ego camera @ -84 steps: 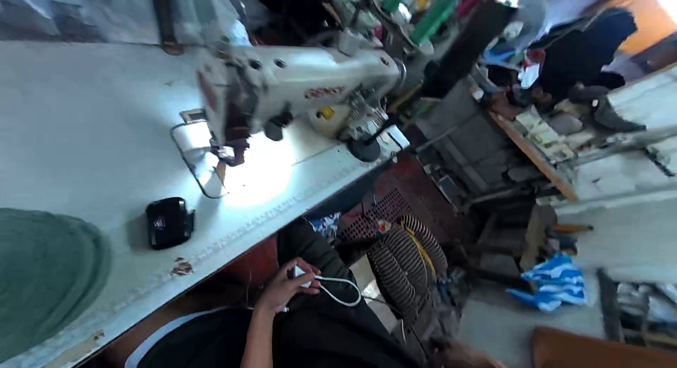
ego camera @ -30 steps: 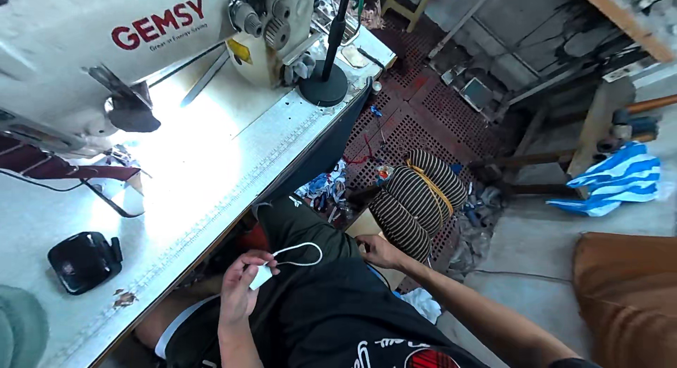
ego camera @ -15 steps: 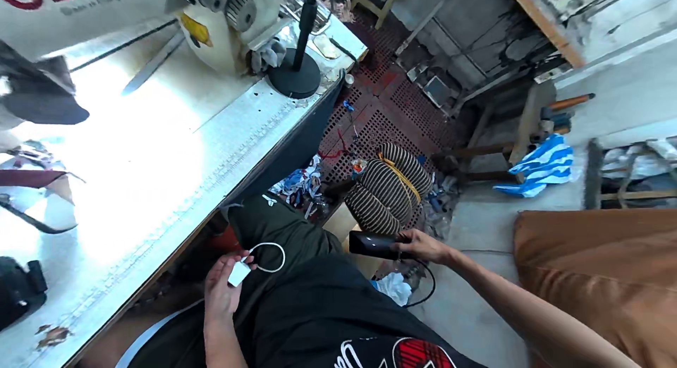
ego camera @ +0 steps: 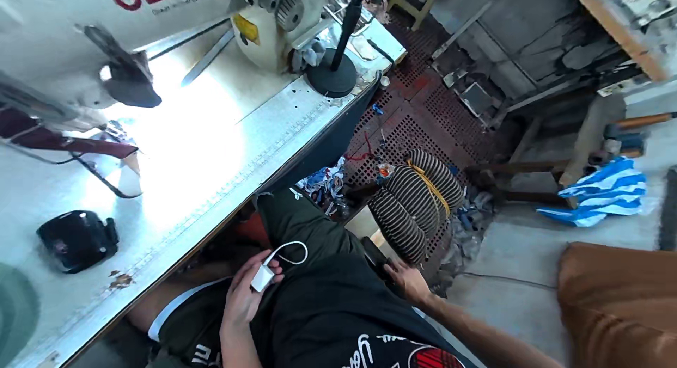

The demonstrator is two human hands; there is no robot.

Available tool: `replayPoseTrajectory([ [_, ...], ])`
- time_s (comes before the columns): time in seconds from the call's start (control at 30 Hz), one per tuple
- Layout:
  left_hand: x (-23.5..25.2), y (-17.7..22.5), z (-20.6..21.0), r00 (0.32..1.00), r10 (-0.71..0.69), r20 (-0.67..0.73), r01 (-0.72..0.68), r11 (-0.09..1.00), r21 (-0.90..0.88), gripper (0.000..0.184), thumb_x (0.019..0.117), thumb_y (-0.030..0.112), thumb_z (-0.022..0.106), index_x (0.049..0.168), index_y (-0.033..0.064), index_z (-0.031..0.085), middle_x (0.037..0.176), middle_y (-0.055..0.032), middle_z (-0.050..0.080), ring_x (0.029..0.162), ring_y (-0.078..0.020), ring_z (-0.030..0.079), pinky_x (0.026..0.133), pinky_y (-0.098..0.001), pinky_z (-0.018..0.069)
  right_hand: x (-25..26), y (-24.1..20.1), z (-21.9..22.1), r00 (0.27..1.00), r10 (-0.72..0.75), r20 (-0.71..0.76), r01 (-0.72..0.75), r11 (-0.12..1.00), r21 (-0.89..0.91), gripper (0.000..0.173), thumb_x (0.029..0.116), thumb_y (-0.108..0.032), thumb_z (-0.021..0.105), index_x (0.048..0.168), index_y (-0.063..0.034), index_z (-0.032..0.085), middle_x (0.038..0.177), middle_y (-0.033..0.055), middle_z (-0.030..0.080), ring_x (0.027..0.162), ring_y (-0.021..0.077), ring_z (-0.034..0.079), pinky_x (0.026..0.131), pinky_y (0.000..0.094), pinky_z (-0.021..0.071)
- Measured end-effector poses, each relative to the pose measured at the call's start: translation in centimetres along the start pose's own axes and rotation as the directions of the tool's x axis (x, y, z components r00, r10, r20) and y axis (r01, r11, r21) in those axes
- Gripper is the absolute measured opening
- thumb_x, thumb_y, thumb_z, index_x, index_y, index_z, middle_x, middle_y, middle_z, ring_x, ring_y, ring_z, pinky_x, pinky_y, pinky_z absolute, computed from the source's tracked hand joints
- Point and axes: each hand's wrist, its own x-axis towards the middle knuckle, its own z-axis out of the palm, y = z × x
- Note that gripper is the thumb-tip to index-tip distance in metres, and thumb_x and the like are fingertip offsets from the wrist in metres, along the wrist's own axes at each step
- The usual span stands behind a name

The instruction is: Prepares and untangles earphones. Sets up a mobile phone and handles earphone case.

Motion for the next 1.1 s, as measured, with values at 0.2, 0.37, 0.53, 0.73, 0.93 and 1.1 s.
replayPoseTrajectory([
  [0.2, -2.6, 0.2, -0.5, 0.943, 0.129, 0.306, -0.068, 0.977, -0.202, 0.044, 0.0951, 0.023, 0.068, 0.137, 0.0071, 0.064, 0.113, -0.0149, 0.074, 0.106, -0.0297, 0.073, 0.096, -0.0510, 0.0584, 2.8, -1.3, -1.0, 0.985, 0.064, 0.163, -0.091, 0.983, 0.161, 0.034, 0.0977, -0.021, 0.063, 0.129, -0.0085, 0.067, 0.136, 0.0190, 0.064, 0.108, 0.0447, 0.068, 0.087, 0.0667, 0.0543],
  [0.37, -3.2, 0.6, -0.8, 0.950, 0.235, 0.204, -0.179, 0.949, -0.259, 0.039, 0.0921, 0.015, 0.070, 0.130, 0.0056, 0.068, 0.107, -0.0133, 0.075, 0.106, -0.0315, 0.073, 0.099, -0.0561, 0.0560, 3.1, -6.1, -11.6, 0.912, -0.284, -0.295, 0.400, 0.774, 0.491, 0.025, 0.0897, -0.035, 0.074, 0.094, -0.0100, 0.074, 0.076, 0.0007, 0.069, 0.062, 0.0099, 0.060, 0.060, 0.0338, 0.0533],
  [0.53, -3.7, 0.7, 0.0, 0.985, 0.172, -0.017, -0.171, 0.954, -0.246, 0.032, 0.0926, 0.006, 0.055, 0.121, 0.0006, 0.067, 0.094, -0.0089, 0.074, 0.096, -0.0279, 0.074, 0.094, -0.0542, 0.0586, 3.9, -16.1, -16.0, 0.604, -0.749, 0.273, 0.672, 0.663, 0.330, 0.032, 0.0922, -0.020, 0.073, 0.121, -0.0057, 0.072, 0.122, 0.0155, 0.070, 0.115, 0.0318, 0.066, 0.102, 0.0536, 0.0514],
  [0.73, -5.3, -0.8, -0.8, 0.987, 0.155, -0.034, -0.159, 0.962, -0.223, 0.030, 0.0958, 0.006, 0.052, 0.122, 0.0005, 0.066, 0.095, -0.0083, 0.074, 0.095, -0.0270, 0.074, 0.092, -0.0522, 0.0594, 5.6, -21.1, -17.4, 0.505, -0.605, 0.616, 0.702, 0.703, 0.114, 0.042, 0.0928, -0.019, 0.070, 0.132, -0.0054, 0.064, 0.114, 0.0204, 0.070, 0.109, 0.0383, 0.067, 0.095, 0.0609, 0.0511],
  [0.93, -4.0, -2.0, -0.3, 0.994, 0.099, -0.052, -0.107, 0.973, -0.203, 0.027, 0.1015, 0.008, 0.049, 0.120, -0.0006, 0.066, 0.097, -0.0077, 0.074, 0.095, -0.0248, 0.073, 0.094, -0.0508, 0.0586, 5.7, -20.5, -17.4, 0.412, -0.739, 0.533, 0.740, 0.613, 0.277, 0.028, 0.0901, -0.010, 0.068, 0.116, -0.0010, 0.065, 0.090, 0.0188, 0.068, 0.083, 0.0338, 0.066, 0.075, 0.0542, 0.0526],
  [1.1, -4.9, 0.2, 0.4, 0.986, 0.094, -0.139, -0.120, 0.974, -0.192, 0.045, 0.1118, 0.027, 0.027, 0.089, 0.0080, 0.062, 0.086, -0.0065, 0.072, 0.088, -0.0253, 0.073, 0.088, -0.0492, 0.0609, 5.3, -20.9, -20.5, 0.383, -0.783, 0.491, 0.774, 0.562, 0.291, 0.022, 0.0910, -0.010, 0.066, 0.111, -0.0022, 0.068, 0.083, 0.0152, 0.067, 0.075, 0.0296, 0.064, 0.068, 0.0505, 0.0517],
])
